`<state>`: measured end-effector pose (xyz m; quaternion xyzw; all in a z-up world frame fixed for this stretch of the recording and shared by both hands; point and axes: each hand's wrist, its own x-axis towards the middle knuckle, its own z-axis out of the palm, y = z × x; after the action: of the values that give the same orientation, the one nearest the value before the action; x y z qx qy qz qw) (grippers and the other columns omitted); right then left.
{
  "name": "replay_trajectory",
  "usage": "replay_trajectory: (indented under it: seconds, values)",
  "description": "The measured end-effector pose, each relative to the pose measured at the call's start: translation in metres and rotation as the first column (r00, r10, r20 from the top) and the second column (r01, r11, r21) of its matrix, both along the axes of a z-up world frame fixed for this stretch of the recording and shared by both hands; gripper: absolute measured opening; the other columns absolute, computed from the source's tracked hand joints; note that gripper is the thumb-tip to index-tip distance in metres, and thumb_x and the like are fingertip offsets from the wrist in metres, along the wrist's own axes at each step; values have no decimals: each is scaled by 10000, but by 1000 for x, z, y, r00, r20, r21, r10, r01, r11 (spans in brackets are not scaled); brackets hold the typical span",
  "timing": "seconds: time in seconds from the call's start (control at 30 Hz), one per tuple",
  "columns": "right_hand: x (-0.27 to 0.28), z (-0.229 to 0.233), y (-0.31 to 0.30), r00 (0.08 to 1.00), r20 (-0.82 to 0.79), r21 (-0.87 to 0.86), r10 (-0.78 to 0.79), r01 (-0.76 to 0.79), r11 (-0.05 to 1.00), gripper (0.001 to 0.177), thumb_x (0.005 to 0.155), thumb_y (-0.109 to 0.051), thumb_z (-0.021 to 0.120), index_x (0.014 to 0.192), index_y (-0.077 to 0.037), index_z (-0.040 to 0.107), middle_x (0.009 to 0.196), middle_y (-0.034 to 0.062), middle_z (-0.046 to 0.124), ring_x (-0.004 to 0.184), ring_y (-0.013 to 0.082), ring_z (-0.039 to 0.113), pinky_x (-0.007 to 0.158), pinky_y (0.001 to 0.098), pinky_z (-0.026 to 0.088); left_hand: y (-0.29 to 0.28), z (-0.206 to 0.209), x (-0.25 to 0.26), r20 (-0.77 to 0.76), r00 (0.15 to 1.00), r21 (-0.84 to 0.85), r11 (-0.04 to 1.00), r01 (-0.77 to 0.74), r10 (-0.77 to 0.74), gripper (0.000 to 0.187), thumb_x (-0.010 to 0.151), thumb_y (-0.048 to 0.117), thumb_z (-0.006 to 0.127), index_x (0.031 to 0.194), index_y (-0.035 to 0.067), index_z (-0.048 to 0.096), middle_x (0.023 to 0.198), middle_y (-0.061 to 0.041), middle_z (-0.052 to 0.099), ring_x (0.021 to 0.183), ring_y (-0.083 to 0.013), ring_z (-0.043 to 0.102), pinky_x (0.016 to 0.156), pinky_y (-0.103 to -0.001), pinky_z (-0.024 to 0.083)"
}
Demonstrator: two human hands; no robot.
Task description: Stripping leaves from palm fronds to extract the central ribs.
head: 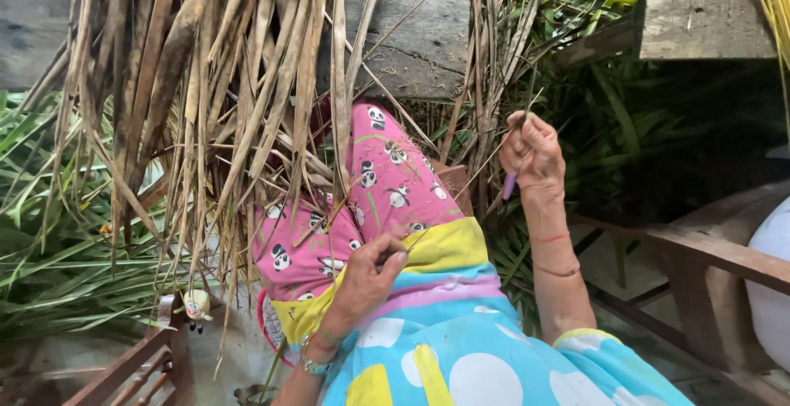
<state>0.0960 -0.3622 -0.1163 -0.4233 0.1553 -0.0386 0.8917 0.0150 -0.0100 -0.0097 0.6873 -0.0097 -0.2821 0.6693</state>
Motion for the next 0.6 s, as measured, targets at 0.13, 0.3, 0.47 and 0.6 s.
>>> replay_trajectory:
  seconds: [0.13,0.3,0.47,0.6]
  values:
    - [12,-16,-29,998,-64,14,3,-2,1000,227,1039,-210,598,1120,-8,662,579,52,380,342,152,343,271,303,298,22,7,-7,-19,1000,40,999,8,-7,96,899,91,650,851,82,733,579,-14,523,537,-93,451,472,-241,361]
    - [26,-15,-71,960,-167,39,-225,234,971,187,1007,-330,657,1039,-146,677,657,-72,464,457,68,353,373,243,234,40,23,-10,-17,997,95,993,-69,71,85,964,133,599,907,108,656,769,37,528,711,-86,459,615,-259,383]
    - [-1,80,22,994,-103,-364,-40,0,931,169,1073,-146,522,1165,-30,603,556,60,421,358,154,426,303,263,357,-7,40,37,441,847,-15,946,-324,297,66,940,19,702,983,68,712,826,-101,627,756,-179,595,730,-319,515]
    - [-36,127,92,992,-51,-350,117,-128,928,243,928,6,573,1152,89,616,509,118,463,290,161,437,233,257,354,-65,57,73,235,778,-308,804,-509,583,56,936,14,713,972,23,671,708,-91,695,593,-121,638,570,-244,552]
